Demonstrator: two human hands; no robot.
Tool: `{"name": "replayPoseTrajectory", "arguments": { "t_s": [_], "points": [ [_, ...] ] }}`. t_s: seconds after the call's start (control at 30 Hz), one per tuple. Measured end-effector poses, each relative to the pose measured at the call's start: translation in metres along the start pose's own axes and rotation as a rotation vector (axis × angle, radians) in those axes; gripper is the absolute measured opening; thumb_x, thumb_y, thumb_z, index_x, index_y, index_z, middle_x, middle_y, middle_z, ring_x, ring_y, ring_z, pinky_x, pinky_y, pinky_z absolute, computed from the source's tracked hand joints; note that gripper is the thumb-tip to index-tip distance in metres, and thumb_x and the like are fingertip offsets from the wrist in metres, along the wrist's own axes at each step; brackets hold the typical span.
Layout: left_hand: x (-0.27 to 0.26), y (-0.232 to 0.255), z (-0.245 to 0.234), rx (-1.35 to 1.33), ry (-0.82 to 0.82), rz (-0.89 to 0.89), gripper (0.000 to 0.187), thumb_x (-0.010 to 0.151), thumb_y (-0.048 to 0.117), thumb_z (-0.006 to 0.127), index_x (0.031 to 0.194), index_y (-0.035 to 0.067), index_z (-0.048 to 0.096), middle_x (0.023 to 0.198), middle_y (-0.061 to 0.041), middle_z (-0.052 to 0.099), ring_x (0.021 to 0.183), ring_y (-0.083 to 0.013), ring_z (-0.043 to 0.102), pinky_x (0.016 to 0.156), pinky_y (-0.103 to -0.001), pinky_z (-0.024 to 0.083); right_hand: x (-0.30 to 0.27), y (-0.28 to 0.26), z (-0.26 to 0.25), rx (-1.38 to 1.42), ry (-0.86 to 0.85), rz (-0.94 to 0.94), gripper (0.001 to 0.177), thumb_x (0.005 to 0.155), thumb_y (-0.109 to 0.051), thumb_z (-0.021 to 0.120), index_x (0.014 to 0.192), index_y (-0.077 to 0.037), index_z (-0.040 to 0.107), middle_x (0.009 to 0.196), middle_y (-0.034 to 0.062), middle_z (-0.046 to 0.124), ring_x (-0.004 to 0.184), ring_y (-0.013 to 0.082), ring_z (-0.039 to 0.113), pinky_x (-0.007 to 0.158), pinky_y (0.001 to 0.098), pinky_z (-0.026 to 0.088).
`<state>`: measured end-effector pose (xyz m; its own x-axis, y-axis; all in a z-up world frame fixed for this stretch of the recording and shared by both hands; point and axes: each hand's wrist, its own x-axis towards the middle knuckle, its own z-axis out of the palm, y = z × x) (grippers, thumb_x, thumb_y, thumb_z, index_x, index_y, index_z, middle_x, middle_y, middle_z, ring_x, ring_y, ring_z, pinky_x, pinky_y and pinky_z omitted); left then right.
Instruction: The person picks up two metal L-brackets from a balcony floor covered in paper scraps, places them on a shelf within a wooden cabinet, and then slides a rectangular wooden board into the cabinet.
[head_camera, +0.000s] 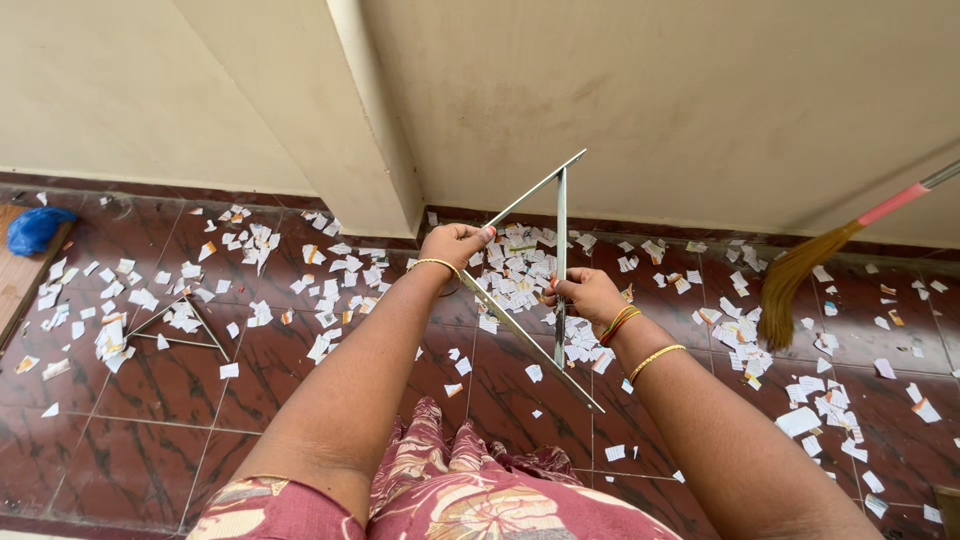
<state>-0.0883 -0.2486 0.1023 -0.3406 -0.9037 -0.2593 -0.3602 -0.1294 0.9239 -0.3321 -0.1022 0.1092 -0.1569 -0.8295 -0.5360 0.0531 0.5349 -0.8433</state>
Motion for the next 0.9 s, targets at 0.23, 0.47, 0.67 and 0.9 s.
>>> {"name": "replayPoseTrajectory", "arguments": {
  "t_s": [0.23,0.47,0.67,0.9],
  "points": [
    [0.003,0.038,0.058,-0.094,-0.130,0.001,0.044,0.084,0.044,0.081,0.105,0.005,0.080,0.090,-0.001,0.075,0.083,-0.0089,0.064,0.075,-0.027,0.051,-0.037,0.008,-0.048,0.214,0.135,-0.019,0.014,0.096,-0.015,0.068,0.106,-0.005,0.070,0.091,0.0057,0.073,0.081,0.0160,0.070,0.071,0.0308,0.057],
    [0.008,0.070,0.124,-0.281,-0.213,-0.081,0.038,0.086,0.041,0.081,0.100,0.006,0.081,0.072,0.004,0.056,0.058,-0.0073,0.040,0.052,-0.028,0.034,-0.068,0.017,-0.099,0.527,0.246,-0.063,0.020,0.093,-0.011,0.069,0.112,-0.005,0.069,0.092,0.0057,0.072,0.080,0.0168,0.071,0.072,0.0349,0.061],
    [-0.003,0.078,0.175,-0.391,-0.285,-0.196,0.034,0.085,0.039,0.081,0.100,0.009,0.079,0.075,0.005,0.060,0.053,-0.0080,0.044,0.049,-0.027,0.038,-0.092,0.042,-0.135,0.578,0.339,-0.046,0.023,0.095,-0.013,0.069,0.117,-0.005,0.069,0.094,0.0052,0.071,0.082,0.0157,0.070,0.074,0.0339,0.062],
    [-0.002,0.087,0.208,-0.451,-0.355,-0.340,0.037,0.099,0.045,0.063,0.101,0.010,0.074,0.079,0.001,0.068,0.053,-0.0083,0.043,0.052,-0.027,0.042,-0.113,0.068,-0.152,0.721,0.438,-0.042,0.026,0.094,-0.013,0.070,0.119,-0.006,0.069,0.095,0.0064,0.072,0.082,0.0172,0.070,0.074,0.0353,0.063]
  ]
}}
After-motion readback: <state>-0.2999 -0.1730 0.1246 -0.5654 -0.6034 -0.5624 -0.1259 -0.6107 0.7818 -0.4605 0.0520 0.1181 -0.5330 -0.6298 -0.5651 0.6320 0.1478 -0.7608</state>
